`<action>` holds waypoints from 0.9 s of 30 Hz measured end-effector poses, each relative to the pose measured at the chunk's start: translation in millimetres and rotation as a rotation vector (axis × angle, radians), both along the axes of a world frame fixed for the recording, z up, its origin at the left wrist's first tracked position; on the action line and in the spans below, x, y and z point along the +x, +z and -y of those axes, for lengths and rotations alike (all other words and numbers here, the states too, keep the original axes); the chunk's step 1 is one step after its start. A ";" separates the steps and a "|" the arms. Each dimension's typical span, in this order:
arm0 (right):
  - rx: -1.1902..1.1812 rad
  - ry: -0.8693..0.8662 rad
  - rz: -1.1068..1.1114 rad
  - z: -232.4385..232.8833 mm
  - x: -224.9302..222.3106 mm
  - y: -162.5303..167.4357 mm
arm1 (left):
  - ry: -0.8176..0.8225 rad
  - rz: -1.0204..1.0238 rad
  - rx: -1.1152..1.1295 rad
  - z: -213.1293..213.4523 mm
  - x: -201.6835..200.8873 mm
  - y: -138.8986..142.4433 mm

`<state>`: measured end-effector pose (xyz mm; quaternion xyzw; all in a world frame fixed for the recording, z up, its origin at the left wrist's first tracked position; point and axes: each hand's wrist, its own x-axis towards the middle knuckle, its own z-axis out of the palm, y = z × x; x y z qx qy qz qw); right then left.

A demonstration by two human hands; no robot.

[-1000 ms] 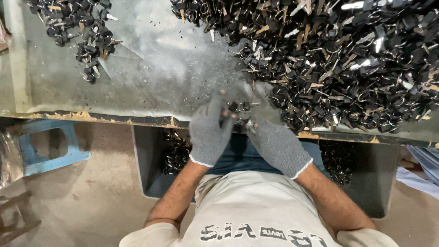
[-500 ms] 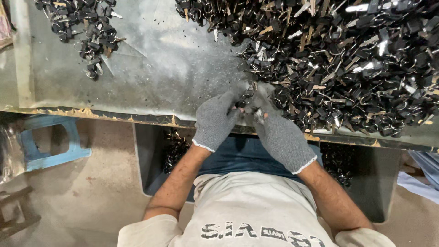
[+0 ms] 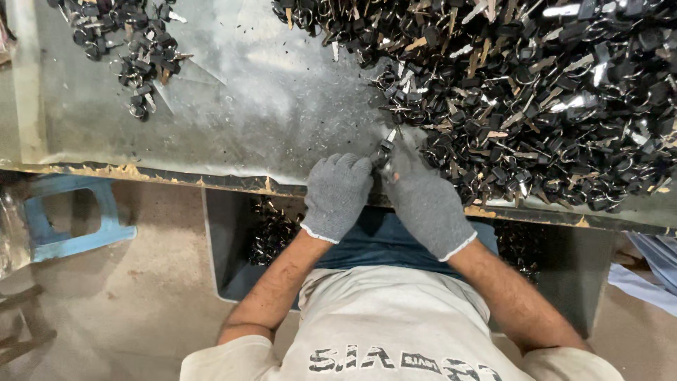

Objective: The person, wearing gray gloves, picks small black metal parts one at a time from a large pile on a metal work table and places them into a bin below the table, gradually moving the parts from the table surface into the container.

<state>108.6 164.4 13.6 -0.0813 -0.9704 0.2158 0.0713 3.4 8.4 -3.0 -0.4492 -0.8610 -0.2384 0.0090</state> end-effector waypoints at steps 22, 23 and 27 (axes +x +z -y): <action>-0.097 0.053 0.247 9.5 10.1 12.0 | 0.240 0.247 0.115 -46.2 -26.0 33.2; -0.101 0.042 0.212 9.6 11.0 13.1 | 0.174 0.100 0.222 -54.7 -26.2 30.9; -0.089 0.091 0.388 0.5 16.9 19.4 | 0.060 0.188 0.256 -48.2 -20.9 19.6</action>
